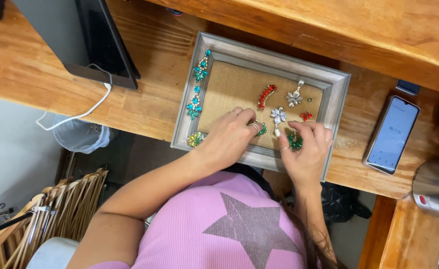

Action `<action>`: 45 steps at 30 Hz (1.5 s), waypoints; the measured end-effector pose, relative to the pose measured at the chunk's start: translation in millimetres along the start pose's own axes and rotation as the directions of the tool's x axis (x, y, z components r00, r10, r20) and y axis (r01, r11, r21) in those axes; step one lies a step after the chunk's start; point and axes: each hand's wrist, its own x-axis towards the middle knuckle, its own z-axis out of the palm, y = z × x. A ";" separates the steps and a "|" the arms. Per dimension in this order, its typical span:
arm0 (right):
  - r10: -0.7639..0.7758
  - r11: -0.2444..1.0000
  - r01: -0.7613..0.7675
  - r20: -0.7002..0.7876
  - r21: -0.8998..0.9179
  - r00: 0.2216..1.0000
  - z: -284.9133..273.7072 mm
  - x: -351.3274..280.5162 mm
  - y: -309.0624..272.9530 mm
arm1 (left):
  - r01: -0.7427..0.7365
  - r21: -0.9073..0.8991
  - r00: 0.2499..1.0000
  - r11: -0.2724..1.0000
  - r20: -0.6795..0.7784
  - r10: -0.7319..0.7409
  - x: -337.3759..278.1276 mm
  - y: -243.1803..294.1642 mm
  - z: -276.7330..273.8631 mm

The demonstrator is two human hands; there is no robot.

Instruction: Arranging various pieces of jewelry like earrings and brooches inside a picture frame for display.

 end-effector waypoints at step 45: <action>0.639 0.731 -0.680 0.401 -0.050 0.657 -67.2 -24.5 -9.1 | -0.073 0.242 0.995 0.968 -0.041 0.086 106.3 -114.7 8.4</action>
